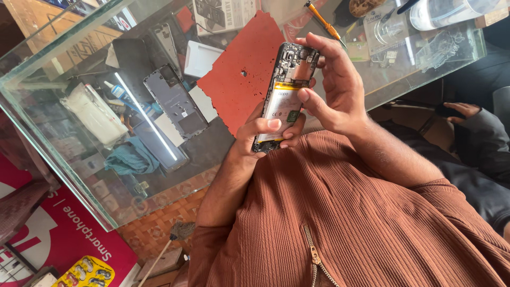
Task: The person disassembles a smartphone by removing the back cover and prying open the frame. They use a screwdriver to remove screws from the internal components and a soldering iron to work on the camera module. The person handles the battery, motherboard, and camera assembly during the process.
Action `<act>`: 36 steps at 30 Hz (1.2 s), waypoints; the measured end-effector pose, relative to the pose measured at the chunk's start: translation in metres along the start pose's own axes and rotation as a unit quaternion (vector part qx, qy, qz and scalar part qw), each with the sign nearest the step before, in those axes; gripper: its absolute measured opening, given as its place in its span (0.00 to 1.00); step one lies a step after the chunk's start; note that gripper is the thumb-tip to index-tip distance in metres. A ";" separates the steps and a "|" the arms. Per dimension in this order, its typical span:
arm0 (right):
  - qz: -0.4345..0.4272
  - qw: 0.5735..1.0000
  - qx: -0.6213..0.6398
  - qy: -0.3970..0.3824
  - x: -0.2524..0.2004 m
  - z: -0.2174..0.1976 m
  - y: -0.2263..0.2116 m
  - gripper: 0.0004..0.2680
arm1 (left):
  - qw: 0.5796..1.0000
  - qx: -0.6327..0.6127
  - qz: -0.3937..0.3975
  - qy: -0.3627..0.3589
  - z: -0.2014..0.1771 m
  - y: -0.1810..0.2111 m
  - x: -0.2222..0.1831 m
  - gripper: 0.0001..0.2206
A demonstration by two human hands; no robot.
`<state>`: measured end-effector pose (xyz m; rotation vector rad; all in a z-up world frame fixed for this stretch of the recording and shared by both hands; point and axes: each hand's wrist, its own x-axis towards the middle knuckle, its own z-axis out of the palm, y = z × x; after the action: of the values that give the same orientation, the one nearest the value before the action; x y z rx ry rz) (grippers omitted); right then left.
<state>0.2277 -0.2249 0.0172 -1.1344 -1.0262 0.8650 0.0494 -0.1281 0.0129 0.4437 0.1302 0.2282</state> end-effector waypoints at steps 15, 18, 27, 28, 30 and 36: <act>0.163 0.963 0.197 0.080 -0.004 0.024 0.021 0.03 | 0.716 0.616 0.190 0.267 0.010 -0.009 0.009 0.38; 0.158 0.958 0.225 0.080 -0.001 0.026 0.028 0.04 | 0.679 0.647 0.200 0.285 0.011 -0.008 0.011 0.39; 0.210 0.925 0.303 0.087 -0.001 0.026 0.038 0.06 | 0.633 0.682 0.195 0.310 0.014 -0.009 0.011 0.41; 0.212 0.924 0.305 0.087 -0.001 0.025 0.039 0.06 | 0.632 0.683 0.194 0.311 0.013 -0.010 0.012 0.41; 0.221 0.917 0.319 0.089 -0.001 0.024 0.040 0.06 | 0.637 0.680 0.193 0.309 0.012 -0.010 0.013 0.41; 0.219 0.900 0.367 0.089 -0.002 0.027 0.043 0.05 | 0.656 0.667 0.193 0.296 0.007 -0.011 0.012 0.40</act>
<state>0.2001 -0.2096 -0.0220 -0.7648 -0.2207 1.3339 0.0646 -0.1372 0.0132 1.9014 0.8941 0.6995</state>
